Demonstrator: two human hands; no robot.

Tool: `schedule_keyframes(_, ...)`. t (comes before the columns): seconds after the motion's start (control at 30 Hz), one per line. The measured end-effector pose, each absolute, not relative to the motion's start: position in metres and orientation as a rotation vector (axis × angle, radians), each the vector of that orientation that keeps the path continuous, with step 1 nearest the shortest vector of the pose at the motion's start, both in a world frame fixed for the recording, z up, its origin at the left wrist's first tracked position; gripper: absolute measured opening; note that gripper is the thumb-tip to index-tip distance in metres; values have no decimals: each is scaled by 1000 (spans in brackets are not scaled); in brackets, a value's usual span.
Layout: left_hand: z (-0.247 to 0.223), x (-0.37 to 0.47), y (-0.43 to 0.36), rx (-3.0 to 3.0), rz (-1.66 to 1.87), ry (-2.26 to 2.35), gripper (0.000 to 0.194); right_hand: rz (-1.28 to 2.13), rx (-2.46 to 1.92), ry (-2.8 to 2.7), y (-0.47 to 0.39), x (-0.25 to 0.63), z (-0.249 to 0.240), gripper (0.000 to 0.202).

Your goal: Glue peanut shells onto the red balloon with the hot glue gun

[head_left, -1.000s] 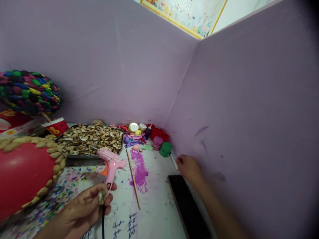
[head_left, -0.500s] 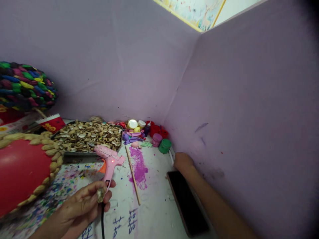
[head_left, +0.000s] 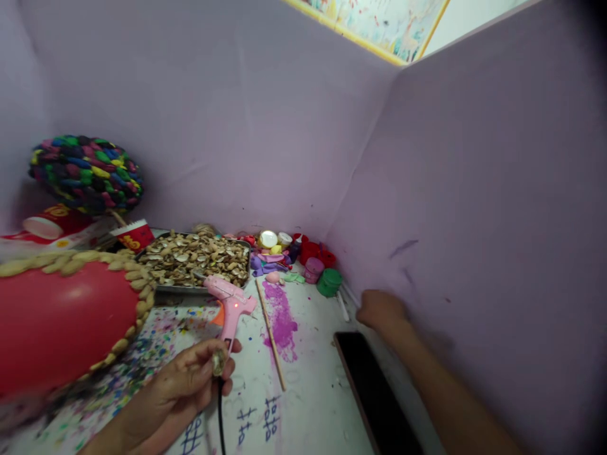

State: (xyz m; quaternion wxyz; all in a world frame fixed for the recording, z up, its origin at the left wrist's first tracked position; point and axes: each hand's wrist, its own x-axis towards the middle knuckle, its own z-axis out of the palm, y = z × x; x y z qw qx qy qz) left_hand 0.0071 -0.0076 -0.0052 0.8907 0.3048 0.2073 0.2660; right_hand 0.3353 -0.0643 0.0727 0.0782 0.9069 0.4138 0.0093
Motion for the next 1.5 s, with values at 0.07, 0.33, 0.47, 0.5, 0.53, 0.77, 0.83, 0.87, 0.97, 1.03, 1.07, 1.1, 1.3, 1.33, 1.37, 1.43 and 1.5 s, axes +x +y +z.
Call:
schedule_keyframes(0.07,-7,8,-7,650,550,370,18,7,2716,1160,-79,331,93,19)
schedule_keyframes(0.33,-1,4,-7,553,632,273,18,-533,2982,1979,-121,271,83,15)
schedule_keyframes(0.47,1,-2,-3,533,624,204,11,-969,2948,2488,-123,241,46,20)
schedule_keyframes(0.5,1,-5,-1,537,615,187,11,-848,2936,2564,-125,239,41,20)
schedule_keyframes(0.53,1,-7,0,546,600,169,11,-673,2926,2632,-126,239,38,18)
schedule_keyframes(0.77,-2,-18,9,636,536,71,10,98,2725,2933,-141,262,38,13)
schedule_keyframes(0.83,-1,-20,10,640,539,58,7,203,2656,2967,-143,264,38,16)
schedule_keyframes(0.87,-1,-20,10,641,539,56,7,239,2630,2979,-143,264,38,17)
schedule_keyframes(0.97,0,-20,9,656,522,53,8,240,2585,3000,-143,263,35,19)
schedule_keyframes(1.03,1,-20,9,664,509,44,9,221,2555,3021,-143,263,34,19)
schedule_keyframes(1.07,0,-20,9,668,503,36,9,211,2540,3032,-143,263,33,19)
schedule_keyframes(1.1,0,-20,9,673,499,29,9,211,2523,3046,-143,263,32,19)
schedule_keyframes(1.3,-2,-20,11,684,486,11,11,154,2476,3076,-141,262,30,19)
schedule_keyframes(1.33,-2,-19,10,685,478,13,11,147,2467,3084,-141,262,30,20)
schedule_keyframes(1.37,-1,-19,10,686,471,20,12,150,2452,3093,-140,262,30,20)
schedule_keyframes(1.43,0,-19,9,690,464,34,12,160,2440,3088,-139,263,29,20)
schedule_keyframes(1.5,0,-19,9,687,468,45,12,179,2436,3082,-138,263,28,19)
